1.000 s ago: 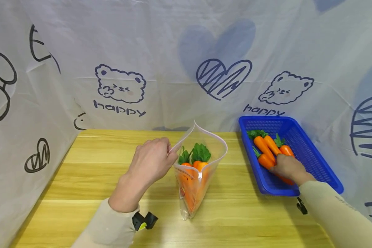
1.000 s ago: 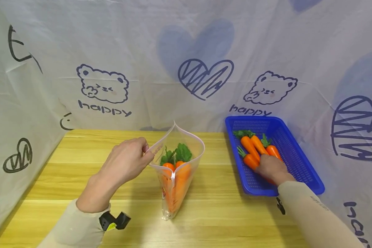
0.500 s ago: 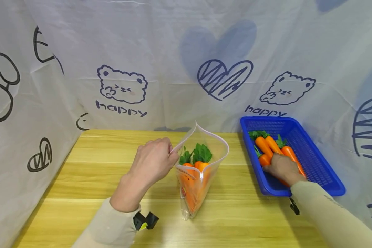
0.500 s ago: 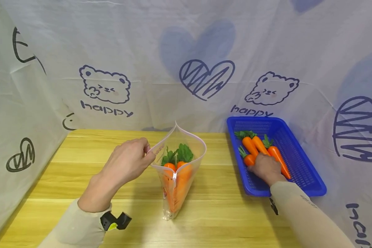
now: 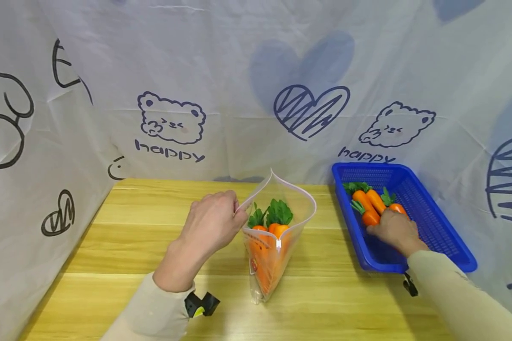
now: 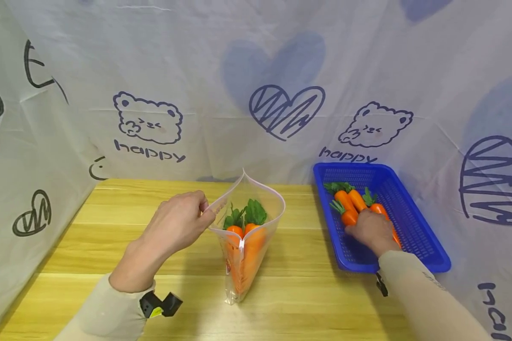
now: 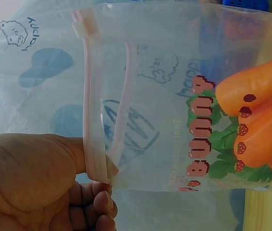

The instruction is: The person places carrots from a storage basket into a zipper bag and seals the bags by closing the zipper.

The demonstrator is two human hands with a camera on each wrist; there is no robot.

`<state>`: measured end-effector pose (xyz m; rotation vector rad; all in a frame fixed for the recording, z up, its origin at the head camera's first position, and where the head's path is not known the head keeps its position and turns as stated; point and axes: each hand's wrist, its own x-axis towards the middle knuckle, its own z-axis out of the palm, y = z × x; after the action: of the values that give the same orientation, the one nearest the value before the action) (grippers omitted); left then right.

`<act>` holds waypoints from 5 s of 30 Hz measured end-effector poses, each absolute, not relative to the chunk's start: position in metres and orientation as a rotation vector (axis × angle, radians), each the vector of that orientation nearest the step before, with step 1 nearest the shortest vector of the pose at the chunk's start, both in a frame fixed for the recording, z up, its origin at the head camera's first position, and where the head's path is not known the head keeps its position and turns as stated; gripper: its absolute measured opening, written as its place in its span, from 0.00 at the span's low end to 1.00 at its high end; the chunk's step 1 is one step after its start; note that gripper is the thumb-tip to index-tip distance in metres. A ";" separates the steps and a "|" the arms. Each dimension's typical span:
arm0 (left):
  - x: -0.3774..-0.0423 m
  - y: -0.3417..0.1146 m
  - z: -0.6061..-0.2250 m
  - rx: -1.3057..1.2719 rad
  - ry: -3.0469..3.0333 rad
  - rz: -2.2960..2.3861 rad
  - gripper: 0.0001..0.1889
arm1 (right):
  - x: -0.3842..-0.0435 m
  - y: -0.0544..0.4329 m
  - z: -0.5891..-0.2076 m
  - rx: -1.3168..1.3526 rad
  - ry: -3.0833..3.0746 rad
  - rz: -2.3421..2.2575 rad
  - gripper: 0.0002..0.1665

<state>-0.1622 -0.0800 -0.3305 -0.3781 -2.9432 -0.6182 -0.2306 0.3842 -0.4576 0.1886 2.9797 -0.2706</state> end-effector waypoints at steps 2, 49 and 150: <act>-0.162 -0.080 -0.330 -0.375 -2.944 -0.628 0.08 | -0.230 0.385 -0.448 0.199 3.010 -0.257 0.35; -0.154 -0.034 -0.326 -0.391 -2.852 -0.682 0.07 | -0.226 0.125 -0.271 -0.382 2.654 -0.153 0.21; -0.160 -0.091 -0.335 -0.196 -2.873 -0.570 0.09 | -0.313 0.374 -0.419 0.082 2.842 -0.295 0.18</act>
<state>-0.1599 -0.0909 -0.3348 -0.1965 -2.8734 -0.5696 -0.3126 0.3744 -0.4186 0.0819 2.8416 -0.2947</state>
